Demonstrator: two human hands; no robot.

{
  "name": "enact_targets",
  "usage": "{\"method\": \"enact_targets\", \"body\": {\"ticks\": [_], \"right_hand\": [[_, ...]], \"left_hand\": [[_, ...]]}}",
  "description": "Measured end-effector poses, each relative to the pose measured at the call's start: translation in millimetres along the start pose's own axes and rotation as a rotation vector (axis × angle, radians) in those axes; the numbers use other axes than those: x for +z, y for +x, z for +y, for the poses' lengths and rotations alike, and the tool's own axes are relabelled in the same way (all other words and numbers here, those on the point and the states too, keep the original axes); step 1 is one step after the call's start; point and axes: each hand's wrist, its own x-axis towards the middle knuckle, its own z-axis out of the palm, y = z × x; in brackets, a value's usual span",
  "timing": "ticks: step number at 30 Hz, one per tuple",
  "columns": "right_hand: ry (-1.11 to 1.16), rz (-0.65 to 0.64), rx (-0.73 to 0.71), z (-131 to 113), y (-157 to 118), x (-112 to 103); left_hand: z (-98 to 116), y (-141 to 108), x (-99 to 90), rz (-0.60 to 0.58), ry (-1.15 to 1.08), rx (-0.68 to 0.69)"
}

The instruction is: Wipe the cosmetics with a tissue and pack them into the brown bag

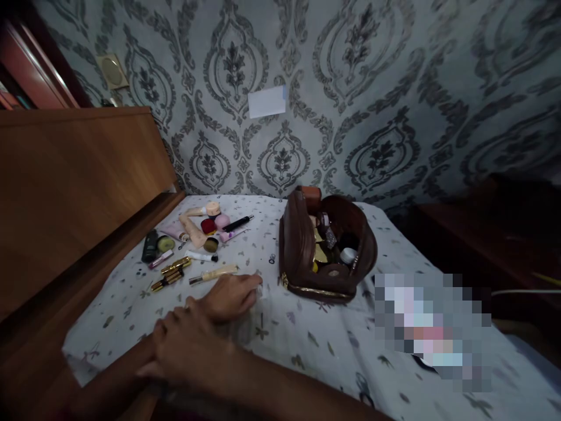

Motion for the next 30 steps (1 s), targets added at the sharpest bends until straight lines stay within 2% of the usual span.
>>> {"method": "enact_targets", "body": {"ticks": [2,4,7,9,12,16,19,23,26,30], "right_hand": [[0.003,-0.039,-0.073,-20,15,13],[0.064,-0.074,-0.219,-36,29,21],[0.171,-0.111,-0.407,-51,41,24],[0.196,-0.09,-0.43,-53,41,21],[0.172,-0.01,-0.39,-41,31,13],[0.171,0.098,-0.336,-14,9,5],[0.208,0.092,-0.195,5,-8,0],[0.324,0.043,0.035,25,-35,-2],[0.436,0.073,0.176,33,-51,4],[0.566,0.112,0.318,37,-59,14]], "left_hand": [[3,8,-3.5,-0.087,0.043,0.055],[4,15,-3.9,-0.149,0.096,0.082],[1,21,-1.6,-0.155,0.13,0.09],[-3,21,-1.7,-0.147,0.13,0.086],[-13,18,-7.6,-0.119,0.128,0.027],[-40,13,-25.6,-0.084,0.188,-0.162],[-79,8,-46.4,-0.043,0.267,-0.338],[-144,-2,-74.5,-0.03,0.386,-0.574],[-180,-7,-83.5,-0.103,0.434,-0.606],[-196,-6,-77.1,-0.191,0.475,-0.543]]}}
